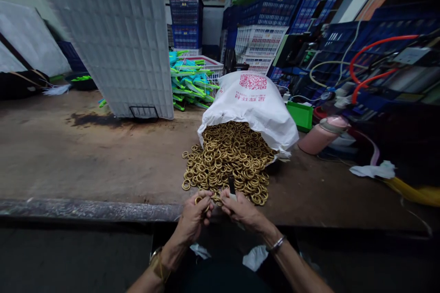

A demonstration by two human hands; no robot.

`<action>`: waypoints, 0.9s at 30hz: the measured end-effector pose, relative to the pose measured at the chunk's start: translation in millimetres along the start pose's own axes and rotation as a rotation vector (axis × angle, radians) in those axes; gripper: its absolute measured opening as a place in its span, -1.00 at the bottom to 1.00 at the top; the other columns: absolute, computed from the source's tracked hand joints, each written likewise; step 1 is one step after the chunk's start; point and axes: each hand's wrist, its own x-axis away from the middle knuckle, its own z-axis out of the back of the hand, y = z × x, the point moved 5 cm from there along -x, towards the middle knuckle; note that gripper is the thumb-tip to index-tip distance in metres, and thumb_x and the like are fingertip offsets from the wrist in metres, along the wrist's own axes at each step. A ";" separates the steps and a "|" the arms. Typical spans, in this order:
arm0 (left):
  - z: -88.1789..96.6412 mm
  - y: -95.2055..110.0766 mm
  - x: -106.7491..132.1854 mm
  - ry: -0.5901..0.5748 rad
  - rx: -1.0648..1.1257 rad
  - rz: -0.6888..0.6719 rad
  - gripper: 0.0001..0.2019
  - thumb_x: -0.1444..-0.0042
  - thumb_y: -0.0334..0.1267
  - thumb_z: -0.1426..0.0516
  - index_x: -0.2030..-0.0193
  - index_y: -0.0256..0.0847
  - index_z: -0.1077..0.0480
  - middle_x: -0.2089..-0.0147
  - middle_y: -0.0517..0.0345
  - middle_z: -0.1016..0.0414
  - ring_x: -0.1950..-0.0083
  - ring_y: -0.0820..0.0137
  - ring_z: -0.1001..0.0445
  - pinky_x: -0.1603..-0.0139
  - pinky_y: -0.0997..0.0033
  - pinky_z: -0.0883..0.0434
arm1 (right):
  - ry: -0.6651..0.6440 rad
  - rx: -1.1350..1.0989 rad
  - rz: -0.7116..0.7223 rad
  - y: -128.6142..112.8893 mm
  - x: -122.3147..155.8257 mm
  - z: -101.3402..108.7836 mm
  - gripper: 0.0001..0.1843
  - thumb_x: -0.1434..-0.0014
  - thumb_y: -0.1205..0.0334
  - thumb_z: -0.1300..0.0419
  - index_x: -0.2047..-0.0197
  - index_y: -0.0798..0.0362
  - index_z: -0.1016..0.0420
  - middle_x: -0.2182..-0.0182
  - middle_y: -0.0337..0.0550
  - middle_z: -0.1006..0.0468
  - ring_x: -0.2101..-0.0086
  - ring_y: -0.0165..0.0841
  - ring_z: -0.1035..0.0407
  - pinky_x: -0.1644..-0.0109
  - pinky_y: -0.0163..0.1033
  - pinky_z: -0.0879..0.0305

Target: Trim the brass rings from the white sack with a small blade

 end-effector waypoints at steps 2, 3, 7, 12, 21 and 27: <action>-2.7 -0.8 0.3 -0.014 -0.050 -0.017 -0.65 0.10 -0.10 -0.19 0.22 -0.28 -0.31 0.55 0.29 -0.31 0.64 0.62 -0.20 0.71 0.66 -0.07 | 0.004 0.067 0.006 2.1 -0.6 1.6 -0.72 -0.05 0.01 -0.01 0.48 0.05 -0.14 0.69 -0.46 -0.13 0.71 -0.61 0.11 0.65 -0.45 0.18; -4.3 -1.6 0.7 -0.023 -0.073 -0.022 -0.65 0.09 -0.10 -0.19 0.22 -0.28 -0.32 0.55 0.28 -0.30 0.64 0.62 -0.19 0.71 0.66 -0.07 | 0.008 0.093 0.011 3.9 -1.3 2.4 -0.73 -0.06 0.03 -0.01 0.49 0.05 -0.16 0.68 -0.44 -0.14 0.70 -0.60 0.09 0.64 -0.44 0.16; -7.0 -7.4 2.9 0.018 -0.135 -0.036 -0.69 0.08 -0.10 -0.17 0.27 -0.28 -0.31 0.57 0.31 -0.27 0.65 0.64 -0.17 0.70 0.68 -0.05 | 0.065 0.151 0.046 11.9 -5.5 4.8 -0.74 -0.06 0.10 -0.03 0.54 0.07 -0.17 0.67 -0.42 -0.14 0.64 -0.57 0.02 0.57 -0.44 0.07; -10.4 -14.5 3.3 0.048 -0.129 -0.052 -0.71 0.05 -0.07 -0.14 0.31 -0.26 -0.29 0.56 0.31 -0.27 0.65 0.64 -0.16 0.69 0.67 -0.02 | 0.157 0.221 0.075 11.6 -7.7 5.1 -0.69 -0.11 0.07 0.04 0.55 0.07 -0.18 0.66 -0.37 -0.21 0.61 -0.54 -0.06 0.52 -0.41 -0.01; -14.4 -14.4 5.9 -0.008 -0.180 0.019 -0.72 0.07 -0.06 -0.14 0.35 -0.26 -0.29 0.54 0.29 -0.27 0.64 0.64 -0.15 0.69 0.67 -0.03 | 0.266 0.441 0.148 6.3 -9.3 7.4 -0.68 -0.11 0.07 0.07 0.57 0.07 -0.21 0.66 -0.32 -0.28 0.58 -0.50 -0.13 0.48 -0.38 -0.06; -16.0 -9.8 9.1 -0.040 -0.277 0.004 -0.69 0.04 0.00 -0.11 0.43 -0.25 -0.28 0.56 0.30 -0.23 0.66 0.64 -0.13 0.70 0.67 -0.03 | 0.237 0.421 0.145 5.0 -8.5 6.3 -0.67 -0.11 0.09 0.07 0.60 0.06 -0.19 0.69 -0.34 -0.24 0.61 -0.51 -0.11 0.50 -0.39 -0.05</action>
